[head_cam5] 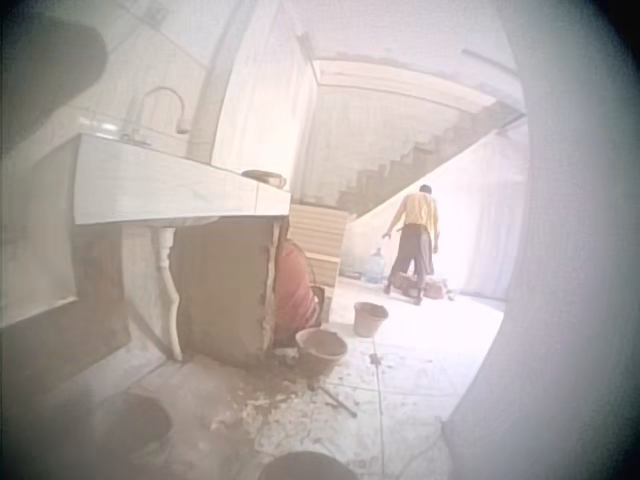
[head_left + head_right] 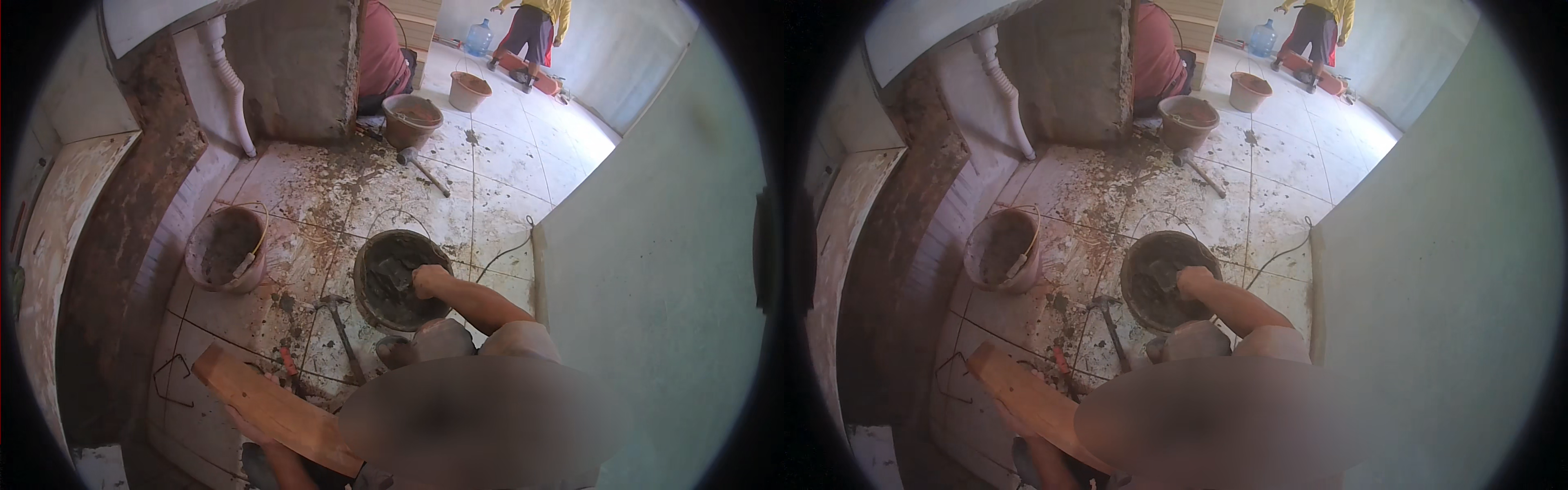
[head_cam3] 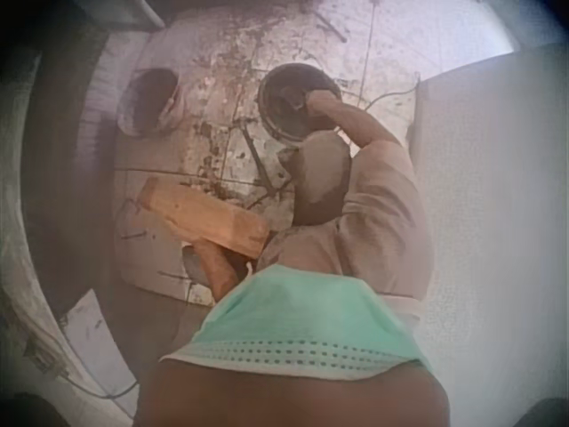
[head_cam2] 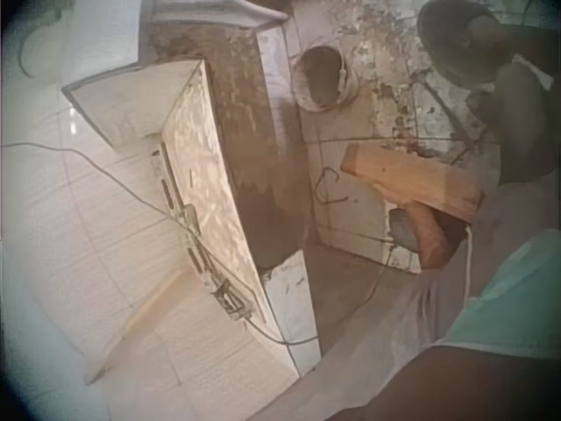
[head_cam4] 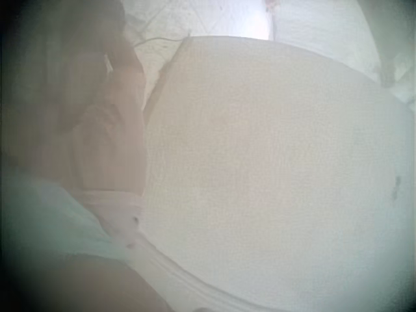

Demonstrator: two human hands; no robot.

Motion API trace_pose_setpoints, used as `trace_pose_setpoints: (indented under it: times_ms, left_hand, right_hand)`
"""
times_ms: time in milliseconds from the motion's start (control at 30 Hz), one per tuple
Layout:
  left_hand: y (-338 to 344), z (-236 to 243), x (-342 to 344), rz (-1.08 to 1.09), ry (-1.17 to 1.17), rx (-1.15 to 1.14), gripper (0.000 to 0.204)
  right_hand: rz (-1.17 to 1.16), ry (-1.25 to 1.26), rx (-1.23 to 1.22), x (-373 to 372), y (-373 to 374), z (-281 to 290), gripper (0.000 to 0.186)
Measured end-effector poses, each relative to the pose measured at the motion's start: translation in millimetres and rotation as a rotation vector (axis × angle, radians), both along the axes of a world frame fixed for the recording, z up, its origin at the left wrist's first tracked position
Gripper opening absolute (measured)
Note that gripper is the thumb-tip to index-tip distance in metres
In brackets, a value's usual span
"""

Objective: The user is applying tiles and mortar to a concrete surface in a renovation site.

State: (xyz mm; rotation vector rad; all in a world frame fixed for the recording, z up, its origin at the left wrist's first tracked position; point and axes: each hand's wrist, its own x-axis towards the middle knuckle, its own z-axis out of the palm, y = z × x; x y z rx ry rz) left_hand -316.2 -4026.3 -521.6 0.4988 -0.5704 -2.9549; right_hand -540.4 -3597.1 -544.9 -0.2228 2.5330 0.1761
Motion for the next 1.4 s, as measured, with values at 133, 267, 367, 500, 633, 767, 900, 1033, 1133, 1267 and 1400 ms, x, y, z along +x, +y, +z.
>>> trace_pose_setpoints:
  times_ms: [133, 267, 367, 500, 633, 767, 900, 1033, 1133, 1267, 1400]
  left_hand:
    - [-8, -15, 3, 0.119, -0.178, -0.919, 0.083]
    - [-33, -26, 10, -0.063, -0.004, -0.826, 0.08]
    - [-6, 24, -3, 0.009, 0.021, -0.097, 0.077]
    - [-19, 23, 7, 0.065, -0.128, -0.091, 0.069]
    - [-14, 29, 5, 0.018, -0.065, -0.081, 0.075]
    - [-22, 28, -2, -0.008, -0.055, -0.05, 0.076]
    - [-18, 29, -11, -0.003, -0.097, -0.061, 0.072]
    - [-15, 23, -17, -0.05, -0.034, -0.072, 0.075]
    - [-18, 15, -23, -0.067, 0.005, -0.118, 0.074]
    - [-25, 6, -28, -0.058, -0.043, -0.111, 0.074]
    - [-14, 18, -30, -0.153, 0.027, 0.118, 0.07]
  right_hand:
    - [-0.037, -0.086, -0.022, 3, -10, 15, 0.037]
    - [-0.307, -0.194, -0.129, -7, 4, 2, 0.045]
    - [-0.126, 0.098, -0.234, 4, 23, -22, 0.048]
    - [-0.458, -0.119, -0.501, 15, 6, 14, 0.038]
    - [-0.617, -0.275, -0.654, 20, 19, 17, 0.025]
    - [-0.751, -0.275, -0.759, 31, 25, 17, 0.023]
    - [-0.864, -0.334, -0.852, 36, 30, 2, 0.02]
    - [-0.922, -0.354, -0.953, 43, 33, 0, 0.02]
    - [-1.005, -0.321, -1.043, 55, 39, 5, 0.021]
    - [-1.061, -0.192, -1.083, 82, 57, 11, 0.024]
    - [-1.057, 0.099, -1.16, 116, 64, 14, 0.026]
